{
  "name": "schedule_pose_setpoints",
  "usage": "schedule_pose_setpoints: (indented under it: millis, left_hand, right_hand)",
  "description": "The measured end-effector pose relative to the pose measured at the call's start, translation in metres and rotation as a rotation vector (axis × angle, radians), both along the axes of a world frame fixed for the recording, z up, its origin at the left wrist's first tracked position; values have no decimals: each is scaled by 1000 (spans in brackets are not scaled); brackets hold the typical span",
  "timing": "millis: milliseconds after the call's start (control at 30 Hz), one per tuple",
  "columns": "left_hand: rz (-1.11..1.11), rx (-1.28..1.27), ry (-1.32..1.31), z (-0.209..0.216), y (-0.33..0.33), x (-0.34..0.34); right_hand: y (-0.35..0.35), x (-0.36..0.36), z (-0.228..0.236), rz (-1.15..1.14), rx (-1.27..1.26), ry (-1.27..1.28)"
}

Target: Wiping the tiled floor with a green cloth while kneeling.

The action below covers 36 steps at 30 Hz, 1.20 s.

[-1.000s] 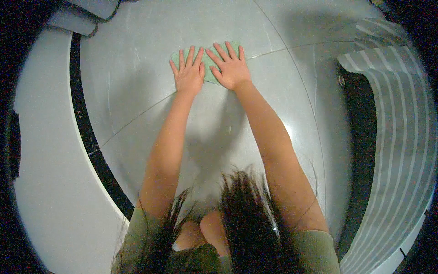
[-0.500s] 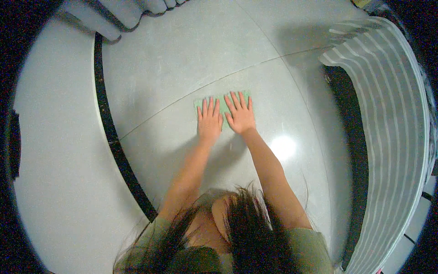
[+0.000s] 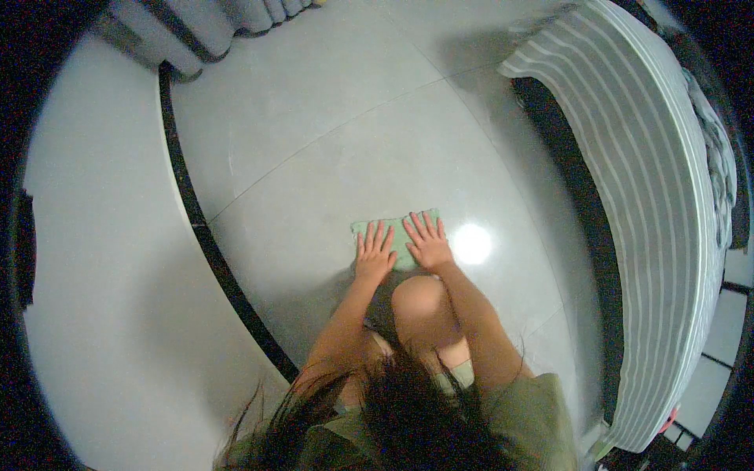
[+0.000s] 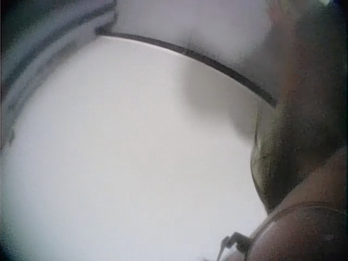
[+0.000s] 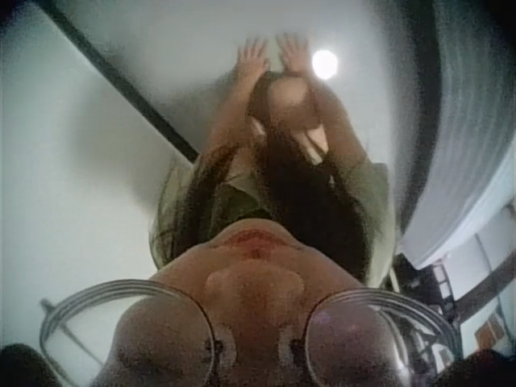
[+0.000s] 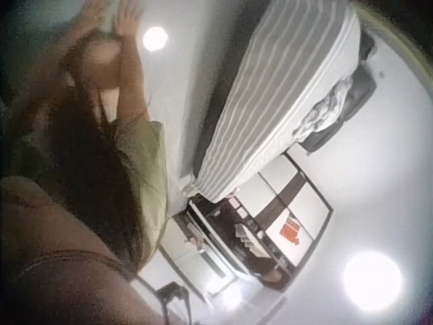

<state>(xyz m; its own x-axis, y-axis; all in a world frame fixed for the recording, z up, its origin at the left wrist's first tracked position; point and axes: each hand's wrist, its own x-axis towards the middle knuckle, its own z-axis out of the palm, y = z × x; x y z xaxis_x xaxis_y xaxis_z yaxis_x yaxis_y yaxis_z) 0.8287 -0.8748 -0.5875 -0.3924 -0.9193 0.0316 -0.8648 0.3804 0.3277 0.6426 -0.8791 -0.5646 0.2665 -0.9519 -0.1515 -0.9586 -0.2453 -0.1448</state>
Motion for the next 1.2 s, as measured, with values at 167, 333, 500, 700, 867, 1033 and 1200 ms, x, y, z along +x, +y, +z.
schedule_pose_setpoints:
  millis: [167,333,500,700,867,1033,1200]
  left_hand:
    - [-194,69,82,-39,2,-3]
    - [-287,-48,106,-66,-33,18]
    - [-323,81,35,-12,-15,29]
    - [-480,43,7,57,-77,43]
    - [-448,-129,51,66,-138,4]
    - [-383,-199,3,67,-193,-27]
    - [-317,-213,-63,67,-178,-21]
  right_hand:
    - [24,3,-30,-237,113,18]
    - [-1,18,-54,-276,125,38]
    - [10,23,-25,-298,229,7]
    - [-7,39,36,-337,127,-52]
    - [-60,14,42,-386,-47,-53]
    - [-113,-1,38,-434,-233,-33]
    - [-108,17,31,-479,-301,-50]
